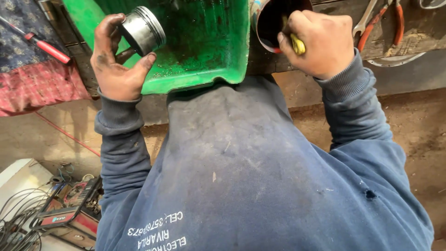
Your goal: The recorder uses a screwdriver to disassemble a part and then cleans multiple engine pistons using a brush and solvent at a workbench.
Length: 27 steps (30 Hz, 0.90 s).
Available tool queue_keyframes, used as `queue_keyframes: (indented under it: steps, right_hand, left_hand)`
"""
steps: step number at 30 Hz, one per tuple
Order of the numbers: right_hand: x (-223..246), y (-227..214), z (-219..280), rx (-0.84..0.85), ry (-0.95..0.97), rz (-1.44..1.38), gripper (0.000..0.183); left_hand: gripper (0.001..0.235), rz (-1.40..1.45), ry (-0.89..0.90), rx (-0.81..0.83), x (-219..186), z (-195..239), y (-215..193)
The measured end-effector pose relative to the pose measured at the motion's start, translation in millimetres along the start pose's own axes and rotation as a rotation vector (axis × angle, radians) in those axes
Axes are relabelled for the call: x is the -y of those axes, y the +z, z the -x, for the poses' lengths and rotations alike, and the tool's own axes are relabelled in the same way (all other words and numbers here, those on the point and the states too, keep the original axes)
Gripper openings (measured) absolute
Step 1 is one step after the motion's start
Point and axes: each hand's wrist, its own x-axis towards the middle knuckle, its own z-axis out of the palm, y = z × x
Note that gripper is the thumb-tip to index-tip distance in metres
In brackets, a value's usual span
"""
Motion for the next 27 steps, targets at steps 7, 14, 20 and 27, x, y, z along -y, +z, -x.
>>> queue_keyframes:
  steps: [7,14,20,27]
  right_hand:
    - [0.0,-2.2,2.4,0.051,0.103,-0.197,0.018]
    - [-104.5,22.3,70.8,-0.115,0.268,-0.518,0.021]
    - [-130.9,163.5,88.1,-0.472,0.196,-0.538,0.02]
    - [51.8,106.2,-43.0,-0.318,0.27,-1.743,0.022]
  left_hand:
    - [0.083,0.725,-0.025,0.026,22.6,7.4,-3.2]
    - [0.079,0.962,-0.115,0.107,24.2,12.5,-2.6]
    - [0.07,0.888,-0.305,0.049,39.3,3.8,15.8]
    - [0.063,0.887,-0.365,0.003,19.1,-3.0,37.0]
